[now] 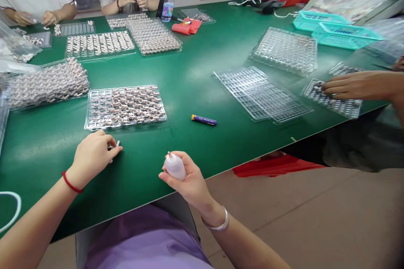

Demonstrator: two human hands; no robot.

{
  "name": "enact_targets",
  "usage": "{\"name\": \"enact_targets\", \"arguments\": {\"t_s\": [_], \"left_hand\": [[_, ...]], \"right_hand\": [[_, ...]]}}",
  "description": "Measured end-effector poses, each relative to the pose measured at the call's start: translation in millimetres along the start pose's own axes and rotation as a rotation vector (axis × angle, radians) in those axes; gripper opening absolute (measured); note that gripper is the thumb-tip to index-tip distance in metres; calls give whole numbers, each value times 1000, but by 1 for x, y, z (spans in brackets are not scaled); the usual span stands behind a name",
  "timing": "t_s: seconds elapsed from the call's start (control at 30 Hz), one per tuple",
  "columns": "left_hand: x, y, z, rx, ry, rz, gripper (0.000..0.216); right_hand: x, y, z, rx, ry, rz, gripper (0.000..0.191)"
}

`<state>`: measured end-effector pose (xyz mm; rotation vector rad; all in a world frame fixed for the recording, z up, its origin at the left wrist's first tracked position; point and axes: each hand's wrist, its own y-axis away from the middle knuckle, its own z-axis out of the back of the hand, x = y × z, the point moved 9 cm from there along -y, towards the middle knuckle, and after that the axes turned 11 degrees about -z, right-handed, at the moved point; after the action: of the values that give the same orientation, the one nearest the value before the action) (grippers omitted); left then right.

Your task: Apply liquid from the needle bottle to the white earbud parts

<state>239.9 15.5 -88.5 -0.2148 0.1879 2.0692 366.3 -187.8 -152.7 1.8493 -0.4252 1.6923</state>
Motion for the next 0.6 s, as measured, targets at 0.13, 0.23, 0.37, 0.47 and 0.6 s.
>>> {"name": "enact_targets", "arguments": {"t_s": [0.13,0.23,0.37,0.47,0.6], "left_hand": [[-24,21,-2,-17,373,-70,28],[-45,44,-17,71,694,-73,26],[-58,70,-34,131,981,-49,19],[-58,83,-37,66,1054,-44,17],[-65,95,-18,-143,850,-185,16]], "right_hand": [[12,1,-11,11,-33,1,36],[27,5,-32,136,-63,64,34],[34,14,-57,321,-51,92,33],[31,19,-64,393,-92,55,33],[27,24,-68,408,-78,40,33]]}}
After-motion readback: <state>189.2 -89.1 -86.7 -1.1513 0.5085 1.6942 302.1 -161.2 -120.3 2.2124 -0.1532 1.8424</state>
